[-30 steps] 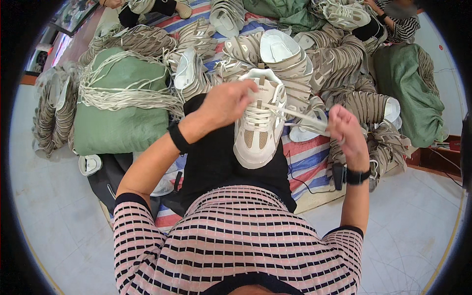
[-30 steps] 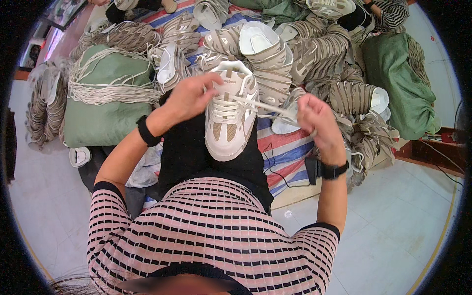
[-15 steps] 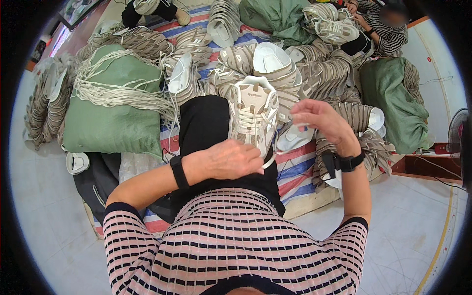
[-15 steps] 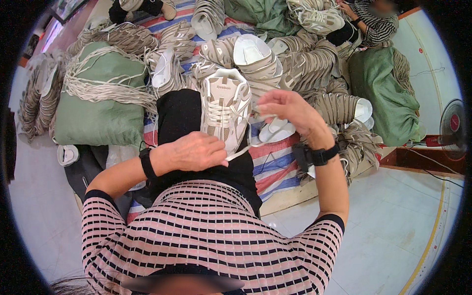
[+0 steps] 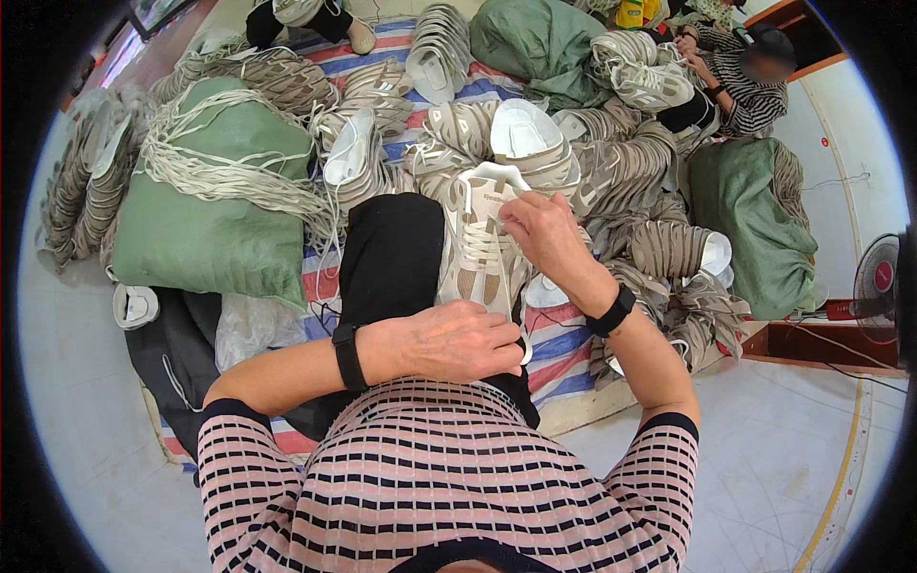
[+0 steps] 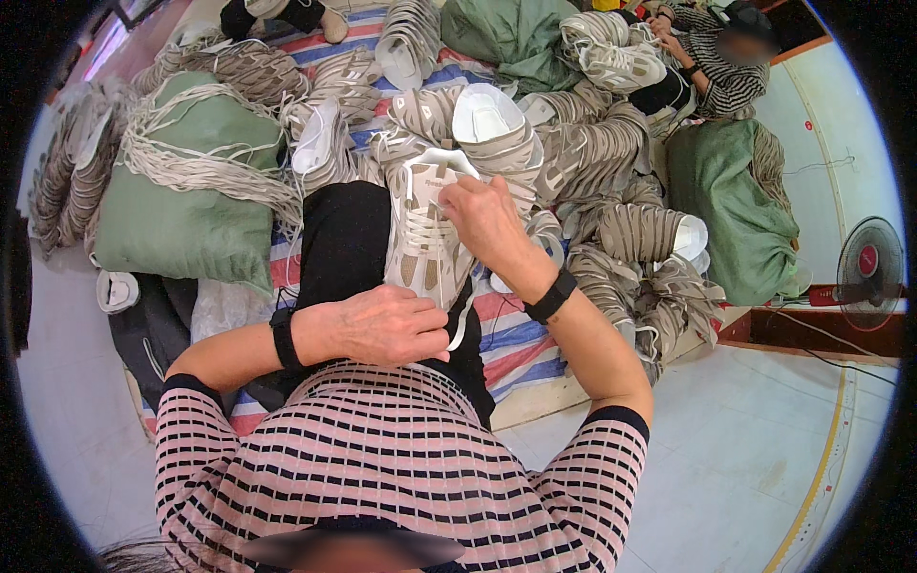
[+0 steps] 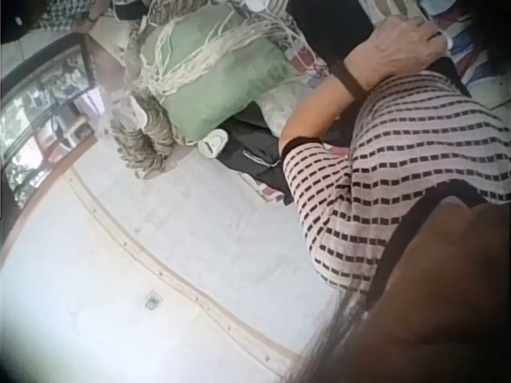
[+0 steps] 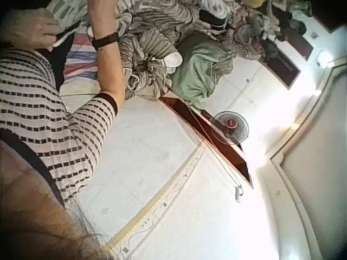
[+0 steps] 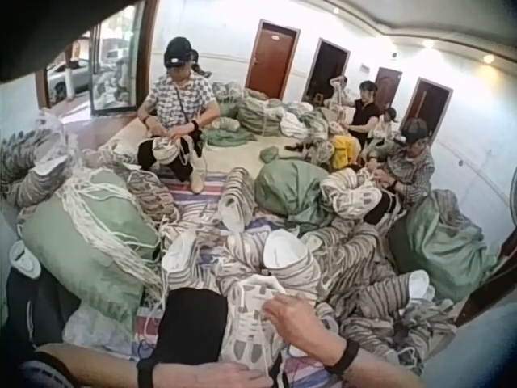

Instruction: Insert laces into a shoe as part of the manufacturing process.

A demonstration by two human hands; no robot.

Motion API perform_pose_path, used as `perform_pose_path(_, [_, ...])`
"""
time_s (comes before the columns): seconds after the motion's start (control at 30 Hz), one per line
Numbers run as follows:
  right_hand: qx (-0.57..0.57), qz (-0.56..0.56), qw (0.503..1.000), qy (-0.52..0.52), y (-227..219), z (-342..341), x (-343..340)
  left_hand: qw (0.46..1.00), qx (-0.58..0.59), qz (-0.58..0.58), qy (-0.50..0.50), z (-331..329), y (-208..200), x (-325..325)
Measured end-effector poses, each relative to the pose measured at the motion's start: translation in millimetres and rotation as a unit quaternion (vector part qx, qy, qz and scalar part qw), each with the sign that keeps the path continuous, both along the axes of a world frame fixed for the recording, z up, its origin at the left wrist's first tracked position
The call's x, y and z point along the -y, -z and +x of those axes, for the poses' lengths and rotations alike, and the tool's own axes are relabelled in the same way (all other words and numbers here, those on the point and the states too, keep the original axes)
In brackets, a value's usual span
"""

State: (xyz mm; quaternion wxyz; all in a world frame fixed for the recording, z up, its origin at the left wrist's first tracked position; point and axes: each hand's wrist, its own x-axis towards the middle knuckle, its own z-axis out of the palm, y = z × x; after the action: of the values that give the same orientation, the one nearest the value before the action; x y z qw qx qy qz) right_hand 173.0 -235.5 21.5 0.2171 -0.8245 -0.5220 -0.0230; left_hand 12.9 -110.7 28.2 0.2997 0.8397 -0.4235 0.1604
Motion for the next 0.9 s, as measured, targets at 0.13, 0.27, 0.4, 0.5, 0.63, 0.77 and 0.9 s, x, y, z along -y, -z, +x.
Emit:
perform_pose_path(0.13, [0.050, -0.017, 0.999, -0.001, -3.1, 2.2, 5.5, 1.000, 0.001, 0.004, 0.006, -0.6, -2.1, 1.6])
perform_pose_path(0.27, [0.079, -0.013, 0.997, -0.024, -5.3, 4.8, 5.5, 1.000, -0.003, -0.001, 0.012, 1.5, 2.3, 3.6])
perform_pose_path(0.4, [0.116, -0.057, 0.990, -0.054, -8.0, 7.8, 1.9, 1.000, -0.014, 0.009, 0.016, 1.7, 1.6, 5.2])
perform_pose_path(0.5, [0.116, -0.081, 0.988, -0.054, -5.6, 8.4, -1.8, 0.999, -0.021, 0.013, 0.020, 3.6, 1.9, 7.8])
perform_pose_path(0.63, [0.071, -0.009, 0.997, -0.016, 10.7, 5.3, -6.1, 0.999, -0.026, 0.026, 0.030, 9.0, 4.2, 16.8])
perform_pose_path(0.77, [0.037, -0.010, 0.999, -0.004, 11.1, 3.9, -1.8, 0.998, -0.035, 0.031, 0.038, 9.9, 8.5, 17.9])
perform_pose_path(0.9, [0.069, -0.097, 0.992, -0.035, 1.0, 7.7, -6.6, 0.998, -0.033, 0.018, 0.045, 7.5, 8.3, 17.4])
